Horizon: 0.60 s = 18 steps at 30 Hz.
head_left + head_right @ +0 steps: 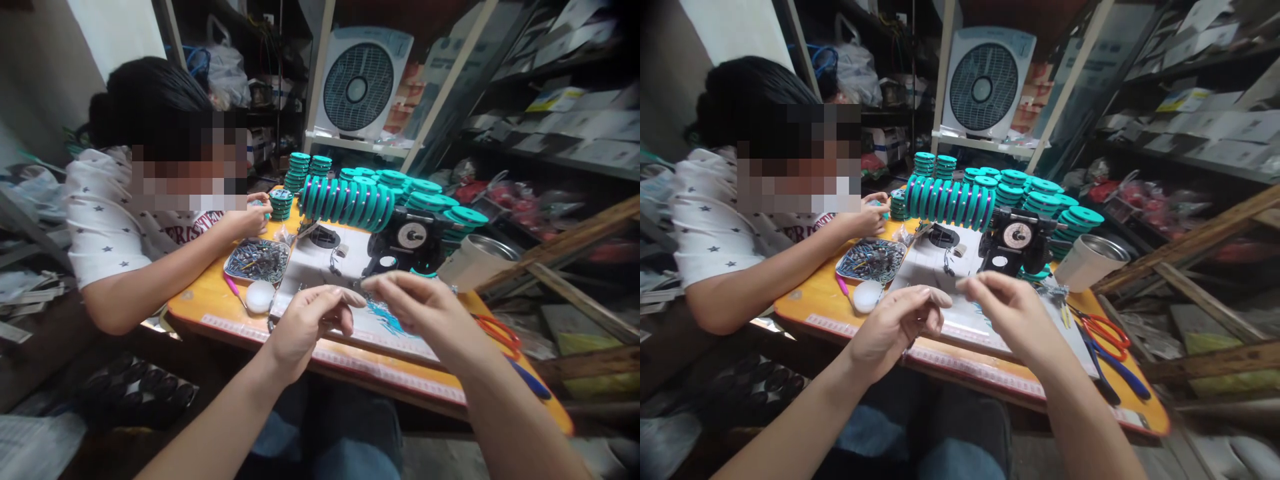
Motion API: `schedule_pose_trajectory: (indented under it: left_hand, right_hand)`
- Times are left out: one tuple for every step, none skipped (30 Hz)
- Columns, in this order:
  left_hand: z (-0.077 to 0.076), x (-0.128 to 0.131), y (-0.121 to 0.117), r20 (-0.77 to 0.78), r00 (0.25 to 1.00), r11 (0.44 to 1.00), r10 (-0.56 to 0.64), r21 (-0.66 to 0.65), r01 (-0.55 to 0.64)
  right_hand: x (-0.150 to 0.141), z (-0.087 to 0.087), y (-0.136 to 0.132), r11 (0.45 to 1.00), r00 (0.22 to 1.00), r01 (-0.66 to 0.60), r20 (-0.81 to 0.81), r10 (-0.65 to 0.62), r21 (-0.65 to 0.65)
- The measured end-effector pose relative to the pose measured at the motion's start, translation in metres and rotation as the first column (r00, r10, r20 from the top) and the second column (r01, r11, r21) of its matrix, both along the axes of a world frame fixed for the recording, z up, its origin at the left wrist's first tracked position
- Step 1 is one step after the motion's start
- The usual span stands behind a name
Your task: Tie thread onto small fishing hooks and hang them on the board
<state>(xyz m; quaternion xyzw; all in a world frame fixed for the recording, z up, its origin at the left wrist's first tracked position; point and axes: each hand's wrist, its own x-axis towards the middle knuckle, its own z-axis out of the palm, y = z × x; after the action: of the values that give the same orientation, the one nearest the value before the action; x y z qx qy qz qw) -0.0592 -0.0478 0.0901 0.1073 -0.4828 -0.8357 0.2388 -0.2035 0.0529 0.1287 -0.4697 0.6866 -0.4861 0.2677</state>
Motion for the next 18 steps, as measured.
schedule_pose_trajectory:
  left_hand:
    - [0.0,0.002,0.0,0.009,1.0,1.0,-0.005,-0.01,0.005]
    - [0.0,0.003,-0.001,0.02,1.0,1.0,-0.008,-0.022,0.008]
    - [0.0,0.004,-0.001,0.029,1.0,0.999,-0.011,-0.034,0.012]
    - [0.0,0.004,-0.001,0.039,0.999,0.999,-0.016,-0.04,0.018]
    - [0.0,0.005,-0.001,0.047,0.999,0.999,-0.022,-0.043,0.024]
    - [0.0,0.005,-0.001,0.055,0.998,0.999,-0.028,-0.042,0.03]
    - [0.0,0.005,-0.001,0.062,0.997,0.998,-0.037,-0.041,0.039]
    - [0.0,0.005,-0.001,0.066,0.997,0.998,-0.05,-0.036,0.052]
    - [0.0,0.005,0.0,0.064,0.996,0.998,-0.065,-0.021,0.066]
    - [0.0,0.006,0.0,0.058,0.995,0.997,-0.079,0.0,0.079]
    - [0.0,0.006,0.0,0.05,0.995,0.996,-0.09,0.026,0.089]
    - [0.0,0.006,0.001,0.041,0.994,0.994,-0.097,0.055,0.095]
    - [0.0,0.006,0.002,0.034,0.994,0.992,-0.1,0.081,0.097]
    - [-0.001,0.006,0.003,0.029,0.995,0.99,-0.099,0.101,0.096]
    - [-0.002,0.006,0.003,0.028,0.995,0.989,-0.099,0.113,0.095]
    - [-0.003,0.006,0.004,0.027,0.995,0.988,-0.099,0.125,0.095]
    - [-0.004,0.007,0.005,0.027,0.995,0.985,-0.101,0.14,0.096]
    - [-0.005,0.007,0.006,0.029,0.994,0.983,-0.101,0.158,0.095]
  right_hand:
    - [-0.001,0.002,-0.007,1.0,0.987,0.016,0.159,-0.012,-0.023]
    - [0.0,0.004,-0.014,1.0,0.951,-0.009,0.308,0.017,-0.027]
    - [0.002,0.006,-0.022,0.997,0.902,-0.072,0.425,0.074,-0.021]
    - [0.004,0.008,-0.029,0.988,0.849,-0.153,0.51,0.141,-0.018]
    - [0.006,0.009,-0.035,0.975,0.796,-0.222,0.574,0.192,-0.019]
    - [0.008,0.009,-0.041,0.965,0.742,-0.261,0.634,0.218,-0.026]
    - [0.01,0.009,-0.046,0.961,0.688,-0.273,0.691,0.224,-0.039]
    - [0.012,0.008,-0.049,0.963,0.636,-0.264,0.741,0.215,-0.053]
    - [0.013,0.007,-0.052,0.968,0.591,-0.242,0.781,0.2,-0.065]
    - [0.014,0.006,-0.053,0.973,0.558,-0.218,0.809,0.185,-0.071]
    - [0.015,0.004,-0.055,0.977,0.539,-0.2,0.824,0.174,-0.076]
    - [0.016,0.003,-0.055,0.979,0.531,-0.188,0.83,0.171,-0.082]
    - [0.016,0.002,-0.056,0.98,0.528,-0.18,0.832,0.172,-0.089]
    - [0.017,0.001,-0.056,0.98,0.521,-0.171,0.835,0.174,-0.098]
    - [0.018,0.0,-0.057,0.98,0.515,-0.165,0.838,0.179,-0.108]
    - [0.019,-0.001,-0.057,0.98,0.509,-0.162,0.84,0.185,-0.118]
    - [0.02,-0.001,-0.058,0.979,0.506,-0.159,0.841,0.191,-0.127]
    - [0.02,-0.002,-0.058,0.979,0.504,-0.155,0.841,0.196,-0.135]
